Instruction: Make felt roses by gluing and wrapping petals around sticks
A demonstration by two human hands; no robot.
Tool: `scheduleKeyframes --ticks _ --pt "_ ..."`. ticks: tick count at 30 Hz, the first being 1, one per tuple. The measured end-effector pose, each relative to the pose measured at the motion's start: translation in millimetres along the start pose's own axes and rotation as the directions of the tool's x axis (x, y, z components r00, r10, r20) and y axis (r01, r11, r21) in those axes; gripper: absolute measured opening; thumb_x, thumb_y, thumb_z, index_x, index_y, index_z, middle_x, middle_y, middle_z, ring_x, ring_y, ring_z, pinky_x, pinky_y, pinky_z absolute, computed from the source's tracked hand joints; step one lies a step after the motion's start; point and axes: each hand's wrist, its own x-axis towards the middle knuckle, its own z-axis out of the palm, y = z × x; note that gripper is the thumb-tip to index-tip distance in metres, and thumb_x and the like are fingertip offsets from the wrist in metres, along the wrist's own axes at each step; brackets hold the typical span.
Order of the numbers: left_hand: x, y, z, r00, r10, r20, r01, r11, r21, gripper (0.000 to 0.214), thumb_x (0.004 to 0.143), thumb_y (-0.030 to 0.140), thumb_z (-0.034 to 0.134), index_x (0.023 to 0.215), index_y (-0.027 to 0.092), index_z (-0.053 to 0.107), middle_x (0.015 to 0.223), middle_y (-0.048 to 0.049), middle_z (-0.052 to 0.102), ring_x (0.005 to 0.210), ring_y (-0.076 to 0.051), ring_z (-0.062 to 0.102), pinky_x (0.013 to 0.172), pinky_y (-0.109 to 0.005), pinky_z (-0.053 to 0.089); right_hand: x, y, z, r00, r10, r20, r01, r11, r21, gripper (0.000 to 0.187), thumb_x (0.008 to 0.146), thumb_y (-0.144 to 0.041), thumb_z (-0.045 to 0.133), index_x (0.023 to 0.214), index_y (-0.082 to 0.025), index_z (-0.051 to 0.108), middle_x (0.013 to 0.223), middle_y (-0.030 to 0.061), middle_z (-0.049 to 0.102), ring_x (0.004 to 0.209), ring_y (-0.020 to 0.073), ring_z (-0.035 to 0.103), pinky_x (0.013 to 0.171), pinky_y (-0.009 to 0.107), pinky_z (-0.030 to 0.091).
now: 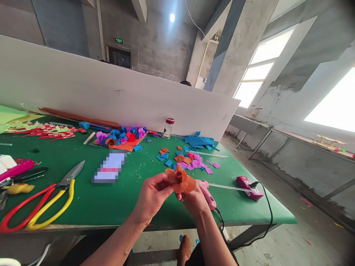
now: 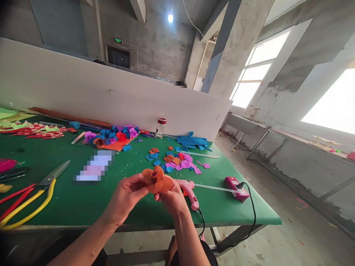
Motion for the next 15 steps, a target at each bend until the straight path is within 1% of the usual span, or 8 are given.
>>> scheduleKeyframes --ticks 3,5,7,9,11,12,15 --pt "-2 -4 -3.8 0.996 0.073 -0.047 -0.065 0.987 0.149 0.01 0.077 0.027 0.071 0.07 0.021 0.07 0.067 -0.0022 0.069 0.066 -0.019 0.063 0.071 -0.032 0.05 0 -3 -1 0.998 -0.066 0.024 0.068 0.991 -0.113 0.018 0.07 -0.03 0.076 0.062 -0.017 0.066 0.054 -0.0009 0.06 0.051 0.0099 0.05 0.051 0.021 0.04" --pt "-5 -5 -6.6 0.991 0.116 -0.073 -0.096 0.968 0.231 0.007 0.077 0.025 0.071 0.072 0.021 0.071 0.07 -0.0026 0.068 0.069 -0.019 0.061 0.071 -0.03 0.048 1 -3 -3 0.995 -0.1 0.017 0.101 0.983 -0.152 0.014 0.072 -0.028 0.075 0.064 -0.017 0.068 0.057 -0.0005 0.062 0.053 0.0108 0.051 0.053 0.022 0.042" --pt "-8 -5 -9.2 0.987 0.147 -0.058 -0.129 0.962 0.242 0.007 0.078 0.026 0.069 0.075 0.021 0.072 0.073 -0.0032 0.068 0.071 -0.019 0.06 0.071 -0.029 0.047 2 -3 -7 0.992 -0.126 -0.019 0.121 0.978 -0.168 0.01 0.071 -0.027 0.078 0.072 -0.018 0.073 0.063 0.0001 0.066 0.055 0.0118 0.054 0.055 0.023 0.045" --pt "-10 -6 -12.3 0.985 0.169 -0.019 -0.16 0.961 0.226 0.012 0.081 0.029 0.067 0.076 0.02 0.073 0.075 -0.0043 0.067 0.073 -0.019 0.059 0.071 -0.029 0.047 3 -4 -11 0.988 -0.149 -0.049 0.137 0.973 -0.185 0.014 0.069 -0.028 0.081 0.078 -0.019 0.076 0.072 0.0016 0.07 0.061 0.0133 0.058 0.059 0.025 0.048" --pt "-11 -7 -16.8 0.985 0.169 -0.017 -0.161 0.963 0.216 0.017 0.082 0.033 0.065 0.075 0.02 0.073 0.075 -0.0051 0.066 0.073 -0.019 0.058 0.07 -0.029 0.047 3 -6 -15 0.986 -0.163 -0.042 0.15 0.966 -0.211 0.017 0.069 -0.031 0.083 0.08 -0.02 0.078 0.077 0.0032 0.073 0.065 0.0153 0.061 0.063 0.026 0.05" --pt "-11 -9 -19.6 0.987 0.159 -0.036 -0.148 0.965 0.214 0.019 0.082 0.034 0.065 0.075 0.02 0.074 0.074 -0.0052 0.065 0.073 -0.019 0.058 0.07 -0.028 0.047 3 -6 -17 0.985 -0.169 -0.027 0.16 0.962 -0.22 0.017 0.07 -0.033 0.083 0.08 -0.02 0.078 0.078 0.0037 0.073 0.066 0.016 0.062 0.064 0.027 0.05" --pt "-7 -15 -27.4 0.983 0.11 -0.146 -0.079 0.976 0.205 0.02 0.08 0.038 0.067 0.077 0.02 0.074 0.074 -0.005 0.067 0.072 -0.019 0.059 0.068 -0.027 0.047 2 -7 -20 0.98 -0.196 0.026 0.197 0.952 -0.235 0.019 0.074 -0.039 0.08 0.079 -0.02 0.078 0.077 0.0042 0.073 0.067 0.0164 0.062 0.064 0.027 0.05"
